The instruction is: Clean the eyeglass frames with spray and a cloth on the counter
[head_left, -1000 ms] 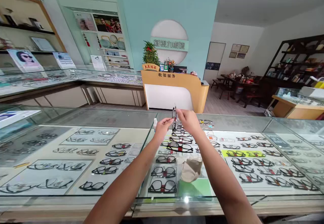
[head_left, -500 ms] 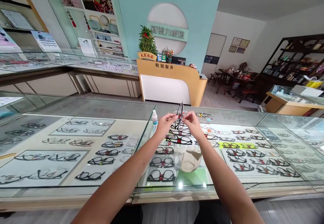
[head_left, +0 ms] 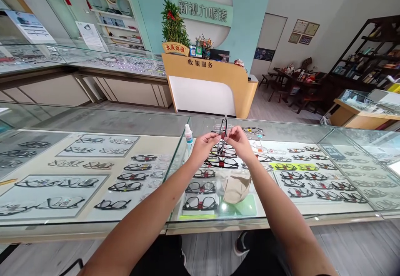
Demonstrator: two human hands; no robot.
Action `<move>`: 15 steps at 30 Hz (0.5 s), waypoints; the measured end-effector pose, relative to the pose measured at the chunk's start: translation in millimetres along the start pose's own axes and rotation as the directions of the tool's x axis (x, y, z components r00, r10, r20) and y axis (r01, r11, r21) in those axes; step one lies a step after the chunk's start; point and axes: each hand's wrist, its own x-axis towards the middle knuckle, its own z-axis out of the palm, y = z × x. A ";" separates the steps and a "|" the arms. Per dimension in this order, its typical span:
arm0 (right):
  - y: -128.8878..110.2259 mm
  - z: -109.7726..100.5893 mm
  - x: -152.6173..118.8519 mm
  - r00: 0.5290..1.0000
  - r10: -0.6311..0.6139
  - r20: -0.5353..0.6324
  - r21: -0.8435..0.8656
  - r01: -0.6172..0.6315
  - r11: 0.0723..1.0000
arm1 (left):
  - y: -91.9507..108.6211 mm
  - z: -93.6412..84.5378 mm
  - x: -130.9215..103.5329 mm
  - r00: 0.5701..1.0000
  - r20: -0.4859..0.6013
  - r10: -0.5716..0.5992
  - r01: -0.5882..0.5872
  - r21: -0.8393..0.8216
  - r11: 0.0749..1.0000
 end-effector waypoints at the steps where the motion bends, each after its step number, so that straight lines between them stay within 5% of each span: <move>1: -0.4 -0.3 0.2 1.000 -0.003 0.013 0.010 0.003 1.000 | 0.0 0.0 0.0 1.000 0.003 0.002 -0.002 0.000 1.000; 15: 0.8 -4.1 1.6 0.999 0.027 0.022 0.046 -0.028 0.999 | 4.2 -2.1 -1.7 1.000 0.027 0.003 -0.004 0.015 1.000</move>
